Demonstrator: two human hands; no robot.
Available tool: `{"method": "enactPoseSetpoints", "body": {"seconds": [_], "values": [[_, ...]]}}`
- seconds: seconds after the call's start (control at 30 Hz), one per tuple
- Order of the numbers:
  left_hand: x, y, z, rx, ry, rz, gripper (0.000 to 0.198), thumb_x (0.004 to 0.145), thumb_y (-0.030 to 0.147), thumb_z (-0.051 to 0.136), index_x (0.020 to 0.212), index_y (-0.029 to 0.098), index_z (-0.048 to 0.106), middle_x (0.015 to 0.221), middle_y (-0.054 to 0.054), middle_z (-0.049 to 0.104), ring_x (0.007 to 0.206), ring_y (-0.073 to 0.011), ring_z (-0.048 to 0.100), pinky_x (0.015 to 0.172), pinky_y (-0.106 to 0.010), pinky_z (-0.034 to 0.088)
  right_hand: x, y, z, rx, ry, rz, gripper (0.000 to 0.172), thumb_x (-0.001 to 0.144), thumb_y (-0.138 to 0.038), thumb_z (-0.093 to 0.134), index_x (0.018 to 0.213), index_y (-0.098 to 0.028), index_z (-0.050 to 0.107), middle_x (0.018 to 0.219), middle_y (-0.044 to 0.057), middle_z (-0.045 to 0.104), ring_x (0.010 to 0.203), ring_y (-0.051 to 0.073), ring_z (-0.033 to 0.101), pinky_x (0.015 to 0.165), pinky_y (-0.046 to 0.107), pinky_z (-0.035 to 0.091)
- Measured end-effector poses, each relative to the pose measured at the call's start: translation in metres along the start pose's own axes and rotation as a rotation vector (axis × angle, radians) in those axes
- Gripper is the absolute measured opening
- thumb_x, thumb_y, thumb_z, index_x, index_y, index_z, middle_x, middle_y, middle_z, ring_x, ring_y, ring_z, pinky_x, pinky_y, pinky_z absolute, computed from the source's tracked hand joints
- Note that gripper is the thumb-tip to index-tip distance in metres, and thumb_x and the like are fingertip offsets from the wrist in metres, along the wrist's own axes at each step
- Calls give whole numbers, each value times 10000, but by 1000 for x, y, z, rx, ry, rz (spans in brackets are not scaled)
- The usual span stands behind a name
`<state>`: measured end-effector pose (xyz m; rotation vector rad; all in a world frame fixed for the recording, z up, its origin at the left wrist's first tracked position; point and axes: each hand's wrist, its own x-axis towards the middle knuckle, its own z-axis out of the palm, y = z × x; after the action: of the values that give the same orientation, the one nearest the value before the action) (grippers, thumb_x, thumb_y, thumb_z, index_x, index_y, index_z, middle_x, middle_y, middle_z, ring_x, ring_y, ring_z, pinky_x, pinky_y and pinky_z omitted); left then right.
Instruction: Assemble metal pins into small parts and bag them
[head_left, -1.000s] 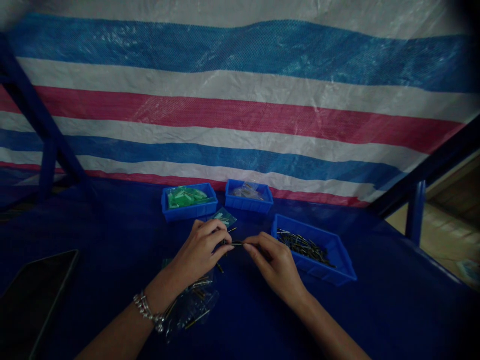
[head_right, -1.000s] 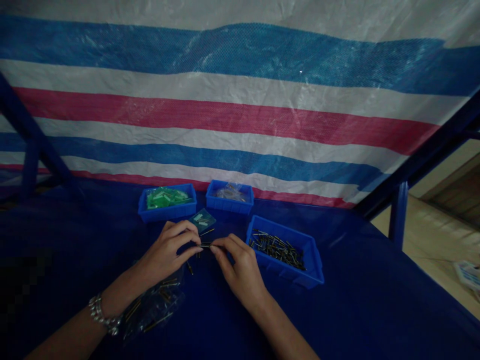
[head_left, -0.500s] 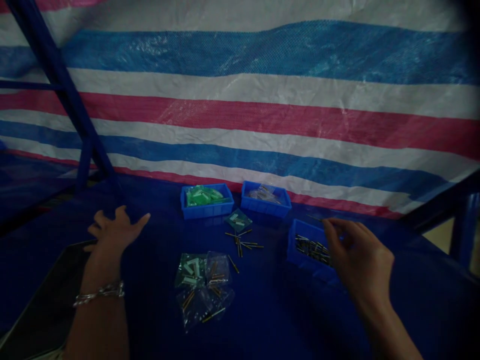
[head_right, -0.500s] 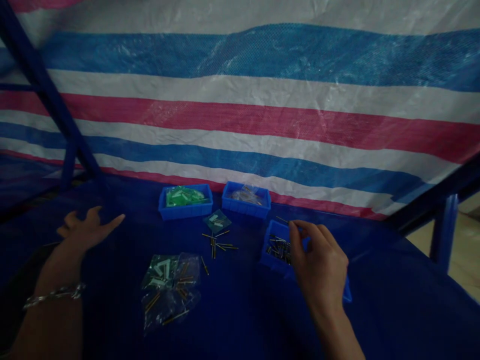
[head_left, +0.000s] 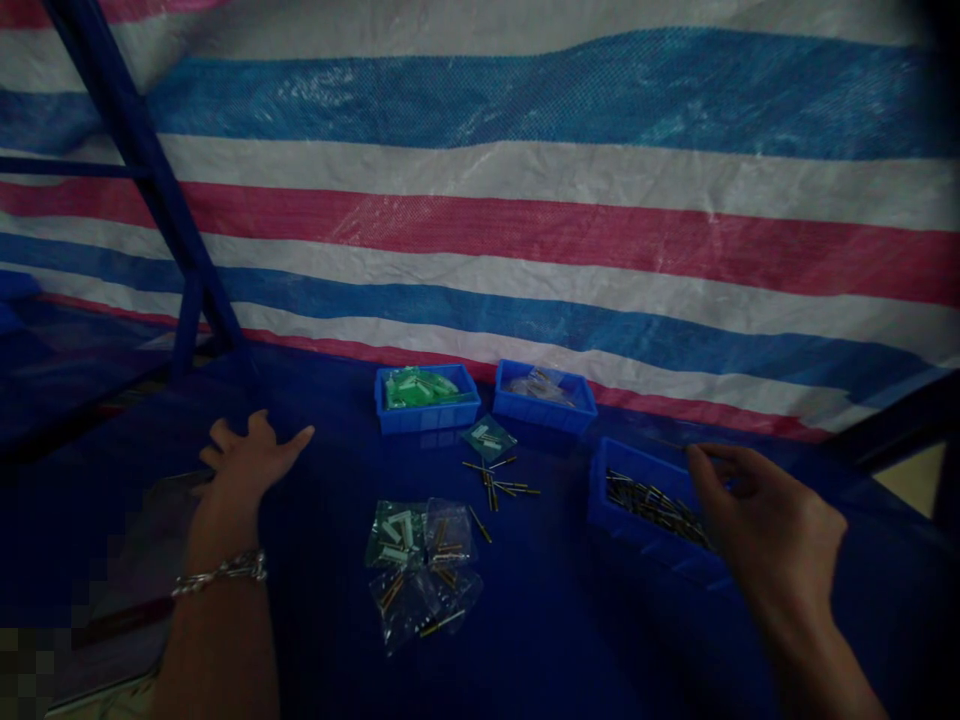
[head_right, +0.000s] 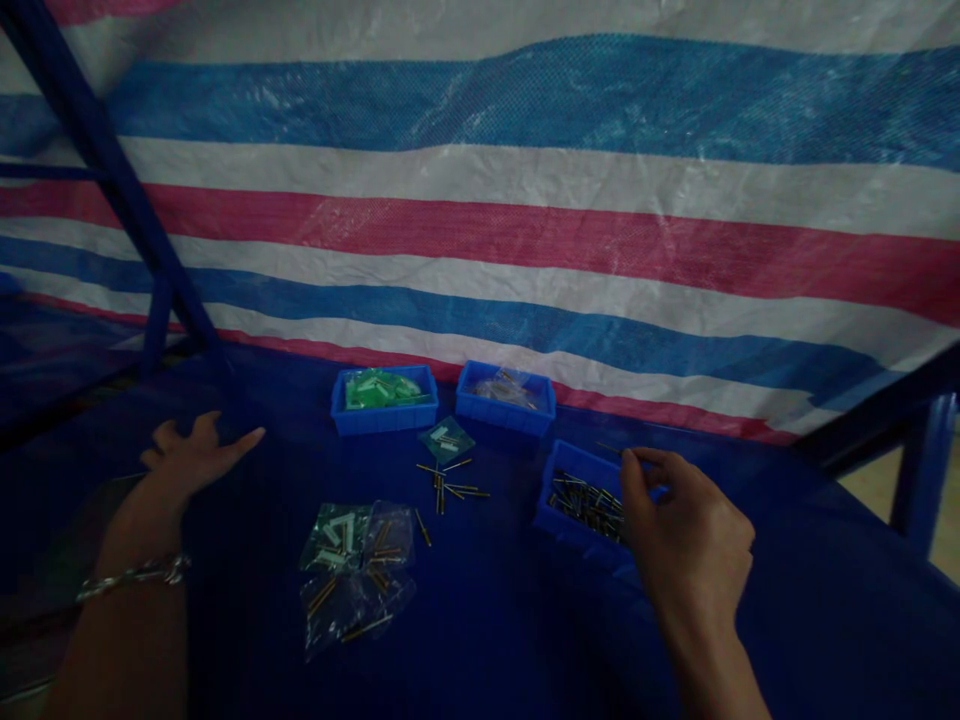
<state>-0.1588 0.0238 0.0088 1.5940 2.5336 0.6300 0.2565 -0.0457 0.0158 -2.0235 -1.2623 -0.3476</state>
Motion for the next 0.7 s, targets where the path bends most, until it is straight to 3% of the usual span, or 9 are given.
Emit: {"method": "enactPoseSetpoints", "body": {"seconds": [0.07, 0.23, 0.37, 0.43, 0.5, 0.6, 0.7], "values": [[-4, 6, -2, -58, 113, -136, 689, 681, 654, 388, 1177, 175, 388, 1304, -239, 163, 1135, -506, 222, 720, -688, 280, 2, 5, -3, -70, -54, 62, 228, 720, -404, 509, 787, -227, 636, 656, 53, 637, 499, 201, 524, 434, 279, 314], [-8, 24, -10, -165, 328, -64, 556, 694, 549, 501, 1108, 182, 436, 1256, -199, 209, 1129, -485, 220, 747, -686, 260, 7, 22, -1, -199, -287, 50, 280, 731, -415, 471, 876, -237, 631, 737, 61, 652, 538, 228, 542, 452, 305, 345], [-11, 44, -13, -223, 483, 14, 436, 722, 407, 546, 1075, 161, 473, 1194, -152, 290, 1116, -429, 280, 799, -614, 308, 6, 15, 5, -83, -181, -158, 283, 766, -361, 459, 937, -187, 603, 753, 60, 609, 663, 218, 570, 552, 312, 399], [-18, 58, -13, -244, 565, 137, 392, 720, 334, 561, 1059, 153, 485, 1157, -154, 340, 1096, -391, 324, 801, -568, 341, 1, 1, 8, 63, -93, -275, 232, 777, -319, 466, 892, -177, 608, 738, 46, 578, 653, 180, 561, 586, 290, 414], [-31, 74, -12, -255, 623, 327, 347, 717, 269, 562, 1036, 151, 494, 1113, -153, 390, 1066, -353, 365, 804, -525, 359, -9, -16, 12, 209, -117, -387, 185, 790, -281, 470, 867, -178, 604, 728, 32, 558, 621, 146, 550, 580, 259, 423], [-56, 102, -10, -308, 651, 641, 280, 732, 204, 539, 1005, 161, 492, 1057, -126, 439, 1026, -293, 404, 831, -468, 353, -31, -40, 21, 357, -264, -528, 176, 824, -217, 430, 895, -173, 585, 751, 36, 564, 668, 138, 565, 621, 244, 440], [-80, 127, -5, -316, 565, 944, 237, 747, 145, 510, 982, 172, 498, 1063, -99, 451, 942, -242, 446, 809, -422, 356, -53, -53, 35, 354, -434, -599, 181, 838, -199, 417, 927, -175, 572, 802, 38, 581, 674, 134, 583, 624, 240, 449]]}}
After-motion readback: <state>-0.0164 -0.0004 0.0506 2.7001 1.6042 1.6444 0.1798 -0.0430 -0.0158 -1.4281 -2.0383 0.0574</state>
